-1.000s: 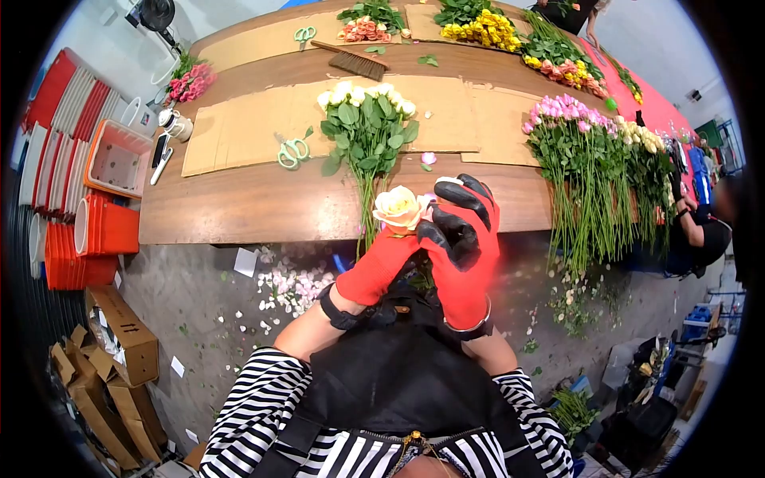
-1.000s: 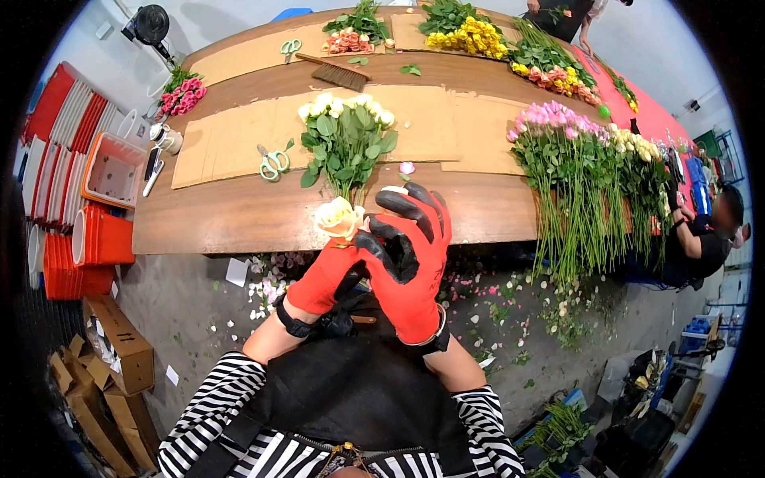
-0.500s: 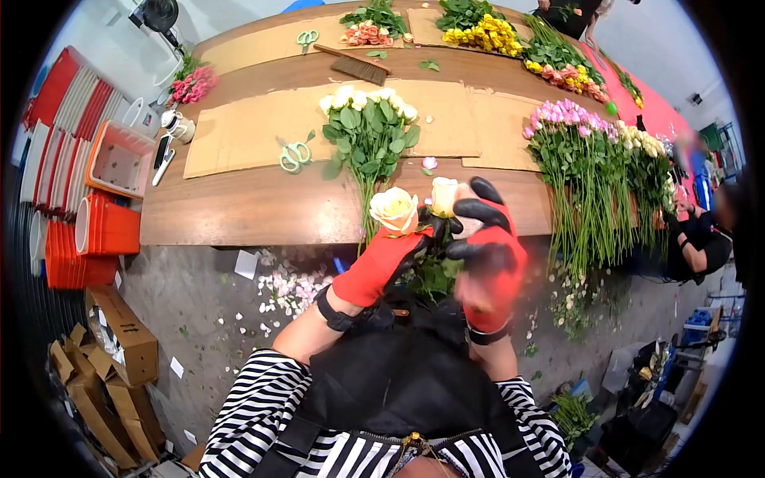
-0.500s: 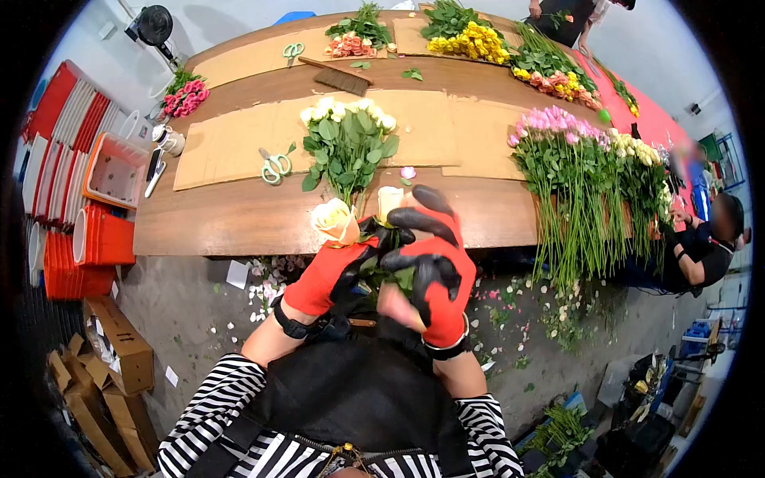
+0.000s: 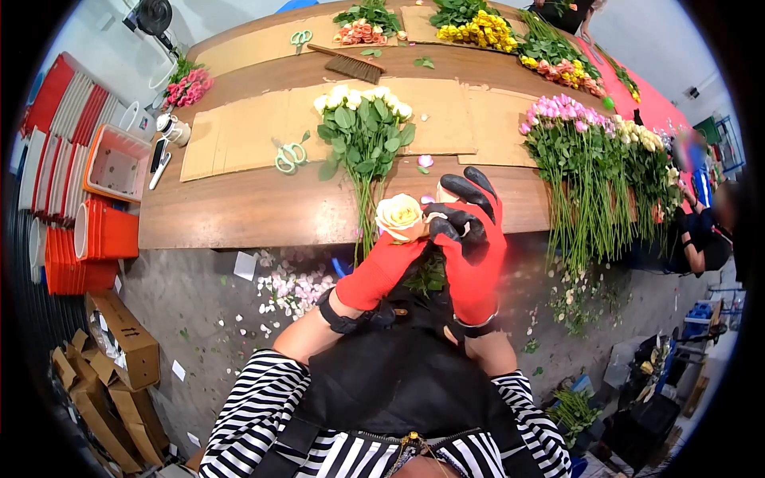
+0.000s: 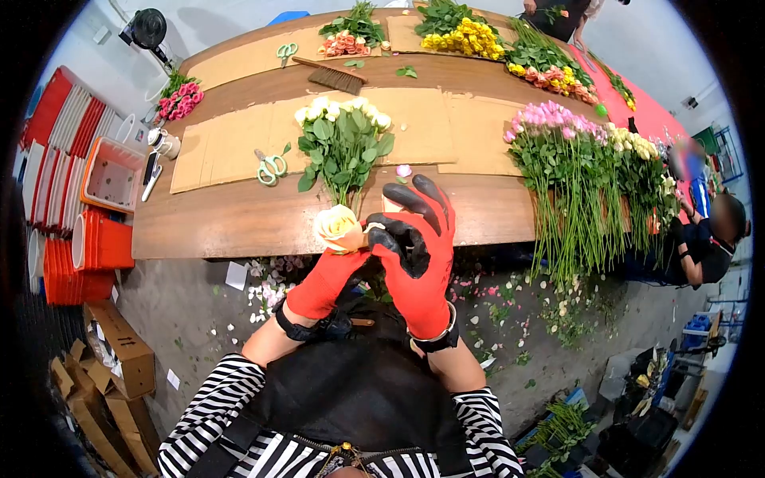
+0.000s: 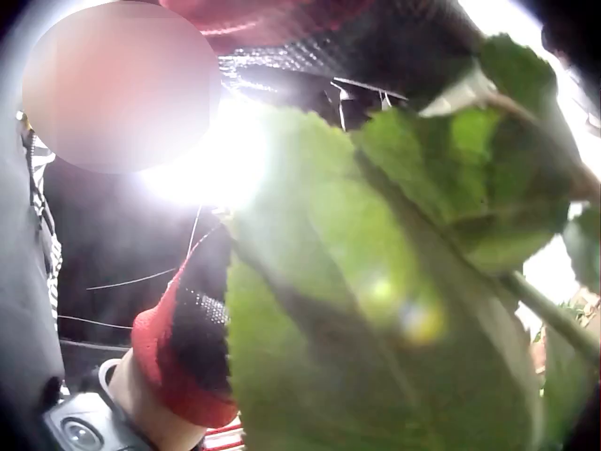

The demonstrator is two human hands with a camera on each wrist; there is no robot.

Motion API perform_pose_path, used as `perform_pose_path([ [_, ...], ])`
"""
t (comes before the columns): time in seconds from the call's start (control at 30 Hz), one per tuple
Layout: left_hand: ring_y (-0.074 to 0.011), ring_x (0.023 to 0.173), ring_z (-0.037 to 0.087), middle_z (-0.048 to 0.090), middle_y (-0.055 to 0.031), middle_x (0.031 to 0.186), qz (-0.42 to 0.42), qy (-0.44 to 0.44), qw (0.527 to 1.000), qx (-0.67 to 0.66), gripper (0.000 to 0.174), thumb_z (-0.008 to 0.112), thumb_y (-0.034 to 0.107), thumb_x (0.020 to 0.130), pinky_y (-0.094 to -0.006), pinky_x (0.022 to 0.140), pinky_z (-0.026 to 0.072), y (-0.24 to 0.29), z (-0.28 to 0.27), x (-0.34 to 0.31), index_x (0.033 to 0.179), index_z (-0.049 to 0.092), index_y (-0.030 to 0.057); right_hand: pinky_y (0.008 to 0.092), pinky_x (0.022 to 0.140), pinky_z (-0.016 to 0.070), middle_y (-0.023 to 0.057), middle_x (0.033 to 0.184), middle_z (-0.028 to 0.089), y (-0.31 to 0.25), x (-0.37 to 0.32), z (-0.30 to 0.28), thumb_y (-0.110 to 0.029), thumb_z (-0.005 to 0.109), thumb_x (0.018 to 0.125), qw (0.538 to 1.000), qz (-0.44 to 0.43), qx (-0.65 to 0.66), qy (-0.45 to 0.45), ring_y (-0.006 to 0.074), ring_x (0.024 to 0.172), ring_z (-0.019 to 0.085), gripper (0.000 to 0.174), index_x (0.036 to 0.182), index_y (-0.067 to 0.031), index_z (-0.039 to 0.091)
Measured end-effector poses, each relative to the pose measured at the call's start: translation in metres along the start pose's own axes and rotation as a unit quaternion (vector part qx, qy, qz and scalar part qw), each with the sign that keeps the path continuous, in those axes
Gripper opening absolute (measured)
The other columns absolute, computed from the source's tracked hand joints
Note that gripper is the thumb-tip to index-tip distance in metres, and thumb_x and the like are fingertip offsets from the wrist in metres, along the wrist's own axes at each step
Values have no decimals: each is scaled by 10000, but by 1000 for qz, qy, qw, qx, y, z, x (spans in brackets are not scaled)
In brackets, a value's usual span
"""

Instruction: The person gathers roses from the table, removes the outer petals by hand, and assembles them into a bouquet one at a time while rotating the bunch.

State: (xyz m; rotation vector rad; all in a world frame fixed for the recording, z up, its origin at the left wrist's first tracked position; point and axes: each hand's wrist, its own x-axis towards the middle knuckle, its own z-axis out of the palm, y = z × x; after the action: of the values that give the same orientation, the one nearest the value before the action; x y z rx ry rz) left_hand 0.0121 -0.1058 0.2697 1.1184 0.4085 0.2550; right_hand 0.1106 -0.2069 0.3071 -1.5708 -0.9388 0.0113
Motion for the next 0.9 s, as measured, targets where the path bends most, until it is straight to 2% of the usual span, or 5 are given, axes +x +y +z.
perform_pose_path([
  [0.53,-133,1008,610,623,-24,1146,10,36,995,-91,473,612,94,913,-289,866,497,-19,-17,3,1365,486,41,486,1073,341,125,1135,634,-1,1,-29,-75,689,674,996,-40,56,48,356,1182,520,289,956,-40,634],
  [0.67,-143,934,625,648,-65,1095,124,143,982,-23,322,526,162,988,-282,824,503,10,-38,13,1277,549,21,508,1071,317,112,1147,622,-6,-4,-64,-219,750,690,960,-130,79,-236,343,1176,520,325,965,-84,641],
  [0.73,-124,923,612,648,-53,1081,321,184,806,461,288,488,191,1015,-263,822,486,1,-87,20,1211,596,10,452,1061,316,102,1212,577,24,-29,-63,-305,782,707,938,-62,102,-326,345,1198,474,388,1005,-101,639],
  [0.8,-99,921,578,632,-29,1048,268,180,898,299,281,447,154,1026,-247,829,468,40,-63,22,1209,607,14,439,1065,307,115,1269,537,43,-51,-67,-412,797,688,925,-34,-57,-374,346,1227,448,552,1109,-106,613],
  [0.9,-95,966,572,619,-33,1102,295,163,884,324,315,437,181,1031,-258,846,478,50,-55,21,1272,570,27,446,1063,302,140,1319,497,33,-49,-64,-479,792,670,973,3,-166,-160,344,1246,424,781,1301,-105,522],
])
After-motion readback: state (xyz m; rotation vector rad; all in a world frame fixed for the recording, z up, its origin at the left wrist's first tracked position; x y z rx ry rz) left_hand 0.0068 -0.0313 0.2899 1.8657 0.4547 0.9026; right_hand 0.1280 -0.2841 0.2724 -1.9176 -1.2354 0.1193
